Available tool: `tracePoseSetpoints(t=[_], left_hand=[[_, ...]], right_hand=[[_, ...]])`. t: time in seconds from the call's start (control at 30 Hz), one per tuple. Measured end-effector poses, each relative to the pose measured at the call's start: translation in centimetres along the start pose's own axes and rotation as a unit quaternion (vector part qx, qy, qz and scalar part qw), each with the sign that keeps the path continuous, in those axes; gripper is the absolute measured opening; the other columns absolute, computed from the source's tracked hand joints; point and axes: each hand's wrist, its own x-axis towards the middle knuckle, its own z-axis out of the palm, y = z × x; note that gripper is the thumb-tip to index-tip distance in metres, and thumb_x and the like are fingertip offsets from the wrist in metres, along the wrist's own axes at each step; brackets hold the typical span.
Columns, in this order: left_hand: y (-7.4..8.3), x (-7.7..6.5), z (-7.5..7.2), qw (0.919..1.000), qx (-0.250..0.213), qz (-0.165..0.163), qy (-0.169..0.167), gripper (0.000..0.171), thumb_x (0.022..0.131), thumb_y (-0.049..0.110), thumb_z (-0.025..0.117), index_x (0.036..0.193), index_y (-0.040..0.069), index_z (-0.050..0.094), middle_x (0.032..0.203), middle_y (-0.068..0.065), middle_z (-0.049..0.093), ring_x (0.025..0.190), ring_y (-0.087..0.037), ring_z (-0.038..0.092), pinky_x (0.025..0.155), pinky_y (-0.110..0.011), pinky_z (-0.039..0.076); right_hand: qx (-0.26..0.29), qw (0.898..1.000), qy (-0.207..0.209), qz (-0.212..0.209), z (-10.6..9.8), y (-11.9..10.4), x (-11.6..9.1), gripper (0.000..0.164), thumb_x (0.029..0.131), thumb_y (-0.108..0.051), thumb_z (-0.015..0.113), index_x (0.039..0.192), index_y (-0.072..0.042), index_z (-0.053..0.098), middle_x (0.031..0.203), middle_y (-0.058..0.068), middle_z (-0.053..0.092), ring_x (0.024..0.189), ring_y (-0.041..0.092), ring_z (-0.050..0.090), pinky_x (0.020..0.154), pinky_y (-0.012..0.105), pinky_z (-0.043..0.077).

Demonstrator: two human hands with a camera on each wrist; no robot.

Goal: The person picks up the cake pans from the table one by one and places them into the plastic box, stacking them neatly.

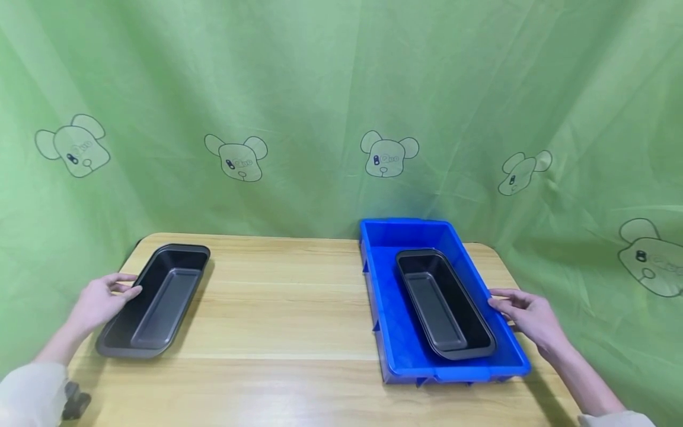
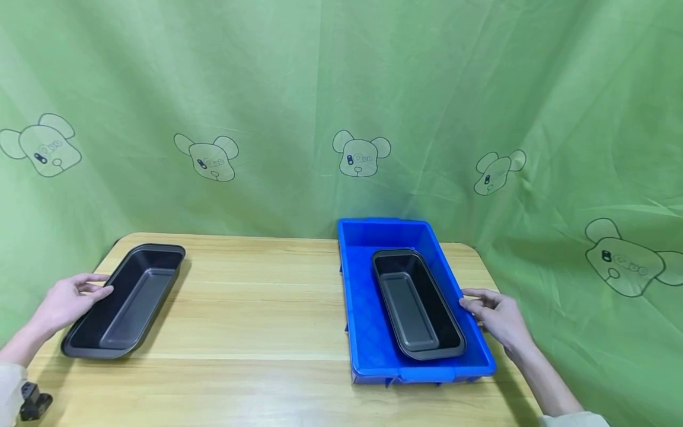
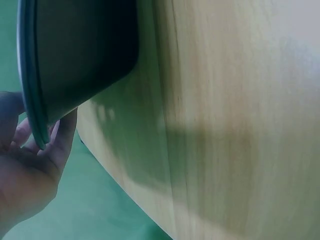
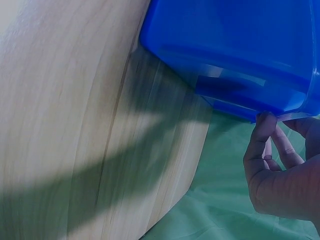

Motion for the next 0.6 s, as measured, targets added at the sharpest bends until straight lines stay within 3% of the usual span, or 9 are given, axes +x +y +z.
tracePoseSetpoints(t=[0.1,0.23,0.33,0.6], left_hand=[[0.2,0.1,-0.3,0.9998,0.013,0.002,-0.012,0.047,0.103,0.023,0.065,0.132,-0.014,0.060,0.105,-0.030,0.077,0.095,-0.045,0.074,0.072,-0.026,0.050],[0.4,0.4,-0.7,0.9991,0.022,0.005,-0.035,0.047,0.103,0.021,0.065,0.132,-0.016,0.058,0.100,-0.029,0.078,0.098,-0.049,0.073,0.075,-0.035,0.052],[0.4,0.7,-1.0,0.9985,0.024,0.006,-0.050,0.045,0.103,0.019,0.065,0.130,-0.017,0.058,0.098,-0.027,0.078,0.091,-0.041,0.075,0.075,-0.035,0.052],[0.3,0.7,-1.1,0.9974,0.010,0.009,-0.071,0.043,0.102,0.018,0.067,0.128,-0.015,0.058,0.093,-0.019,0.080,0.080,-0.009,0.068,0.072,-0.020,0.045]], right_hand=[[0.001,1.000,0.000,0.000,0.0,0.0,0.0,0.053,0.101,-0.037,0.072,0.138,0.001,0.064,0.089,-0.026,0.075,0.079,0.004,0.072,0.069,0.031,0.065],[0.002,1.000,-0.002,0.000,0.0,-0.1,0.1,0.051,0.101,-0.036,0.072,0.137,-0.001,0.066,0.088,-0.026,0.075,0.079,0.003,0.072,0.069,0.031,0.065],[0.002,1.000,-0.003,-0.002,0.0,-0.2,0.0,0.049,0.101,-0.036,0.072,0.136,-0.002,0.067,0.088,-0.027,0.075,0.079,0.003,0.071,0.069,0.031,0.065],[0.002,1.000,-0.004,-0.001,0.0,-0.2,0.0,0.050,0.101,-0.036,0.072,0.137,0.000,0.066,0.088,-0.026,0.075,0.079,0.004,0.072,0.069,0.031,0.065]])
